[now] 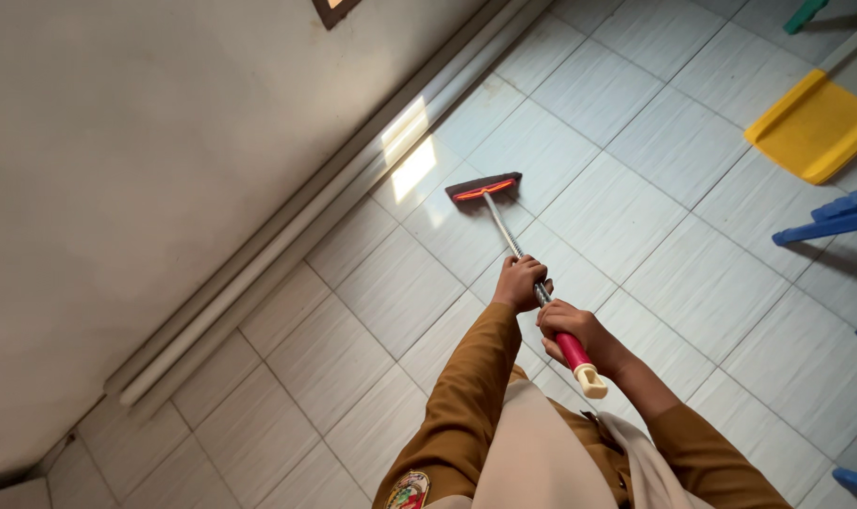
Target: The person sweeps the floor using a broom, pushing debris along the tiled surface and navigating around chairs and a table.
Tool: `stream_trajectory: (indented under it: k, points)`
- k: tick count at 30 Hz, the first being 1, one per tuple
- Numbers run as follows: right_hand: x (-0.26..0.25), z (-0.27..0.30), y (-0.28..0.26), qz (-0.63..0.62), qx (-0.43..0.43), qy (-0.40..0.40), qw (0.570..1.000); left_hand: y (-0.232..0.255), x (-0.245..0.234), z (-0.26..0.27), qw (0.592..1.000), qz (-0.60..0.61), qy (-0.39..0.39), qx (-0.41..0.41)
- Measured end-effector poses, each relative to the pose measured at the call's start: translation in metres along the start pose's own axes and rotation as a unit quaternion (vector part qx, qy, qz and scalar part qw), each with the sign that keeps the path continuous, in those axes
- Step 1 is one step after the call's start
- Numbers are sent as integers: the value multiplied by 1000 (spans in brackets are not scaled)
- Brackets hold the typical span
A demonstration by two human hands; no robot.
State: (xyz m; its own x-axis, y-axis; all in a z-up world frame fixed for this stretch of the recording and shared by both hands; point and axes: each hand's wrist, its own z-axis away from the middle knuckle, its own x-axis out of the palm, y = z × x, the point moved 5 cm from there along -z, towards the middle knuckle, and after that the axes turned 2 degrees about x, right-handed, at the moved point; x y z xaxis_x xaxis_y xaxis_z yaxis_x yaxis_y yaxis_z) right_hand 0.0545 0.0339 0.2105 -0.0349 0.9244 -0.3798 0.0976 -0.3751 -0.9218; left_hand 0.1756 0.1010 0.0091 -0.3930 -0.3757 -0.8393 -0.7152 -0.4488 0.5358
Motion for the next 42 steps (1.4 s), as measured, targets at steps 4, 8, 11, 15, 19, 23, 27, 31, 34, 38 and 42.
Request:
stream_trajectory:
  k: [4, 8, 11, 15, 19, 23, 27, 31, 34, 38, 42]
  points:
    - [6, 15, -16, -10, -20, -40, 999, 14, -16, 32, 998, -2, 58, 5]
    - [27, 17, -23, -28, -52, -85, 995, 9, -29, 63, 995, 0, 98, -2]
    - [44, 12, -15, -33, -61, -99, 993, -5, -30, 69, 996, -24, 81, -12]
    - [60, -5, 12, -18, -42, -132, 990, -30, -34, 64, 996, -39, 49, -62]
    - [73, -36, 39, 64, -3, -107, 992, -60, -43, 43, 989, -53, 9, -135]
    - [79, -77, 41, 78, 10, -94, 992, -93, -60, 30, 979, -45, -4, -197]
    - [80, -108, 10, 71, 6, -98, 993, -116, -81, 20, 993, -65, 48, -82]
    - [83, -139, -15, 57, -28, -81, 995, -144, -93, 12, 997, -51, 10, -57]
    - [90, -168, -13, 30, -6, -70, 997, -162, -108, 7, 997, -40, -7, -66]
    - [96, -206, 0, 54, -35, -38, 997, -190, -126, -16, 994, -4, 56, -90]
    - [108, -224, 6, 112, -24, -47, 992, -212, -123, -26, 996, -17, 14, -85]
